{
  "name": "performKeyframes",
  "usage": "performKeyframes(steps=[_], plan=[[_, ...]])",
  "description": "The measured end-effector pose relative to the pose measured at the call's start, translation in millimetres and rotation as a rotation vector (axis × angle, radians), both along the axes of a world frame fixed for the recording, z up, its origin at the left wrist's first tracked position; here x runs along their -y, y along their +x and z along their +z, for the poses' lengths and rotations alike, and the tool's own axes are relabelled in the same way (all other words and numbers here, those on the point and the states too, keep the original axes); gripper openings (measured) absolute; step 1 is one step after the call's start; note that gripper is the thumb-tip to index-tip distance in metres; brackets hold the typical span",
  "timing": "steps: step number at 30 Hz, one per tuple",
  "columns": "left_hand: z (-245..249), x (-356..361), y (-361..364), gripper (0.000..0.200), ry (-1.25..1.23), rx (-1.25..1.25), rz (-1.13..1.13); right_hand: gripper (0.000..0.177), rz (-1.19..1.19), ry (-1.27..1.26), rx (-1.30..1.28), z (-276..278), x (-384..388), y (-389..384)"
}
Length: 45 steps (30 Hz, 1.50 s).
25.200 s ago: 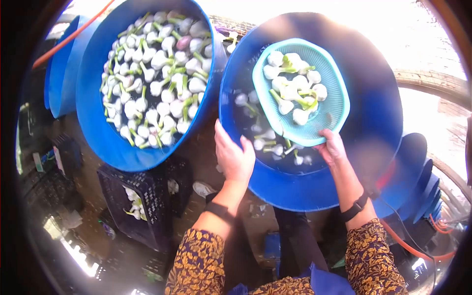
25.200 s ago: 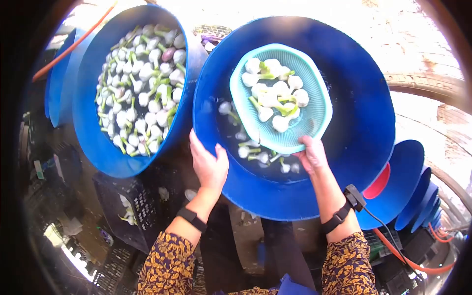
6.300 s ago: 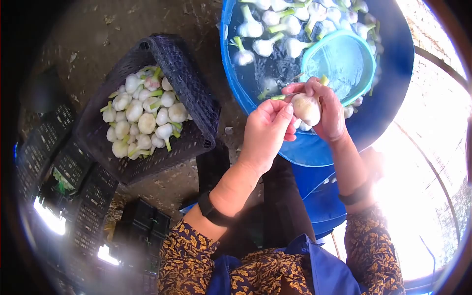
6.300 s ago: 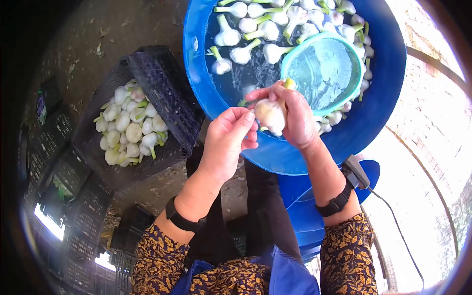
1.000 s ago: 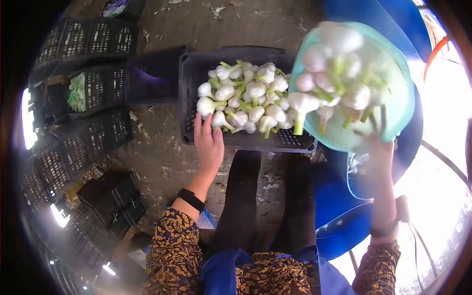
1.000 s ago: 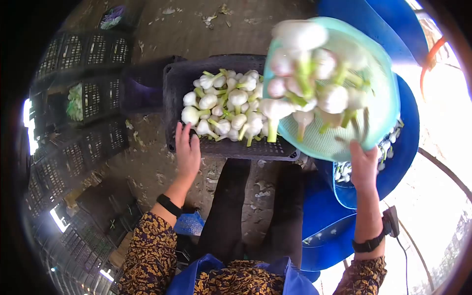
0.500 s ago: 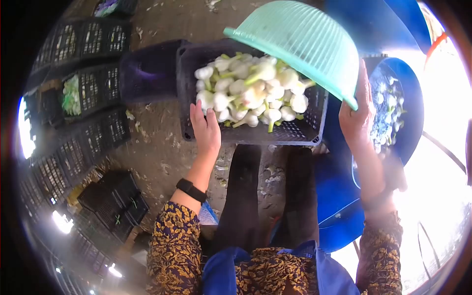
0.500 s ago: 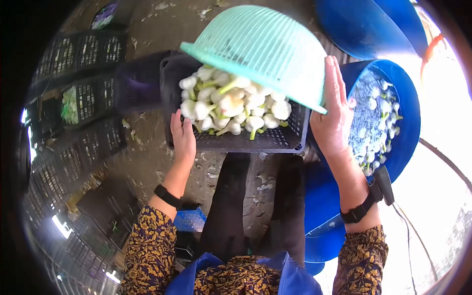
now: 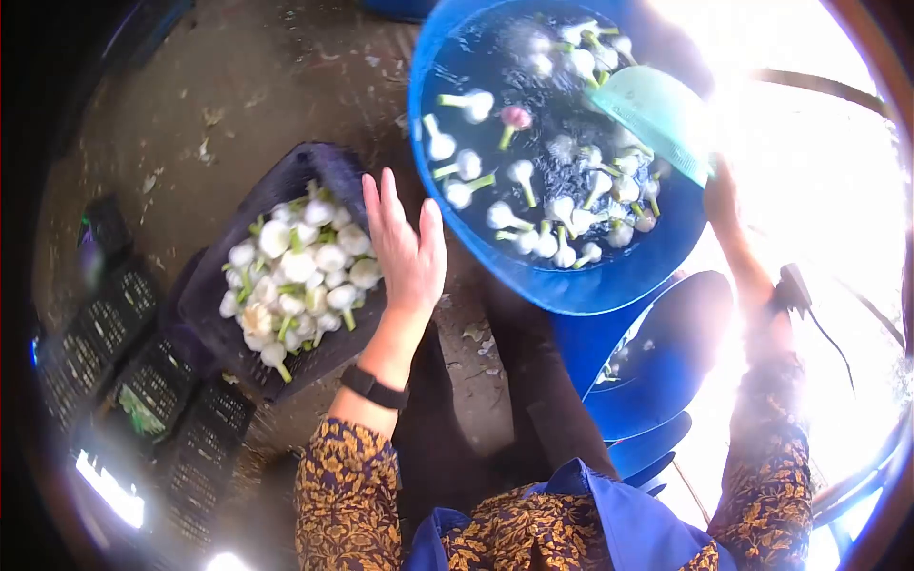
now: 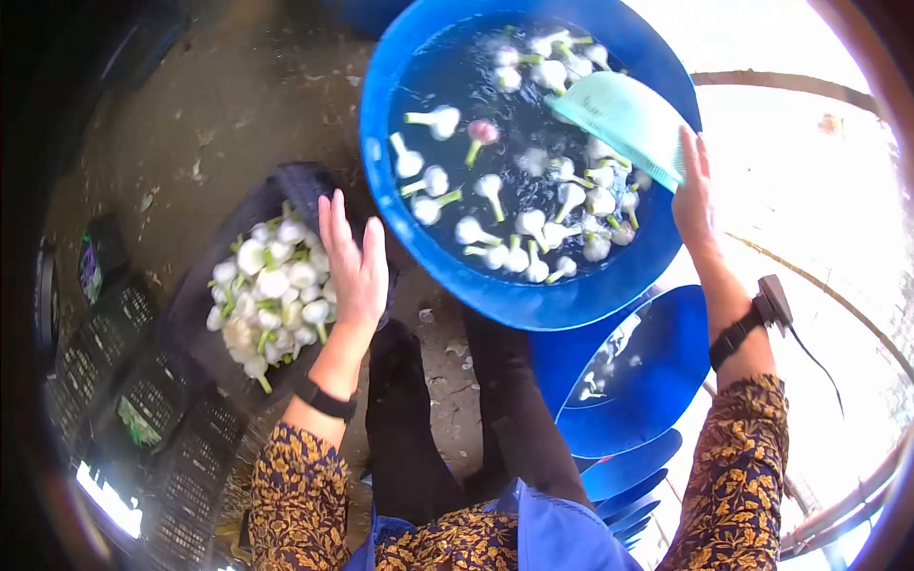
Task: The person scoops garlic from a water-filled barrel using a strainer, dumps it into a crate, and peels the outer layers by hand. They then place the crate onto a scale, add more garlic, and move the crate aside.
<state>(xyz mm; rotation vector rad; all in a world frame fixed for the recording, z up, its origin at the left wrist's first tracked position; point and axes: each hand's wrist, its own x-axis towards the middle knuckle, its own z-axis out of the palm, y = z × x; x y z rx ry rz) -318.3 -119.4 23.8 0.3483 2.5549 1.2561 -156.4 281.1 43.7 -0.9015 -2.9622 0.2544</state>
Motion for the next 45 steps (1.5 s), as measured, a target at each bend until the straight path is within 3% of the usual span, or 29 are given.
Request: performKeyframes(steps=[2,4,6,8,11,16,21,25,30,32,45], plan=[[-30.1,-39.5,-5.3,0.064,-0.168,0.039,0.112,0.079,0.047,0.063,0.032,-29.4,-14.1,10.6],[-48.0,-58.2,-12.6,0.062,-0.185,0.028,0.173,0.080,0.111,0.143,0.113,-56.4,-26.3,18.2],[-53.3,-63.7,-7.5,0.057,-0.161,-0.090,0.224,0.080,0.013,0.009,0.199,-67.8,-23.3,27.9],[-52.6,-65.7,-5.6,0.055,-0.148,-0.064,0.234,0.078,-0.092,-0.184,0.410,-75.8,-20.8,34.1],[-49.3,-70.2,-5.6,0.054,-0.169,-0.077,0.234,0.071,-0.215,-0.486,0.533,-100.8,-2.2,45.7],[-50.5,-70.3,-5.4,0.053,-0.157,-0.050,0.225,0.048,-0.392,-1.009,0.341,-172.5,51.6,63.9],[-47.0,-69.3,-4.1,0.053,-0.135,-0.009,0.233,0.039,-0.679,-1.395,0.199,-154.7,102.5,-0.7],[-49.1,-66.7,-4.1,0.053,-0.154,-0.039,0.221,0.037,-0.695,-1.586,0.165,-182.5,126.9,-30.0],[-50.6,-66.4,-4.0,0.052,-0.163,-0.051,0.240,0.032,-0.677,-1.657,0.035,-186.8,134.8,-72.7],[-51.3,-66.2,-4.1,0.053,-0.196,-0.078,0.214,0.030,-0.710,-1.691,-0.133,-181.0,133.8,-82.5],[-49.8,-65.1,-6.3,0.056,-0.287,-0.104,0.219,0.035,-0.778,-1.857,-0.267,-134.3,130.7,-92.2]])
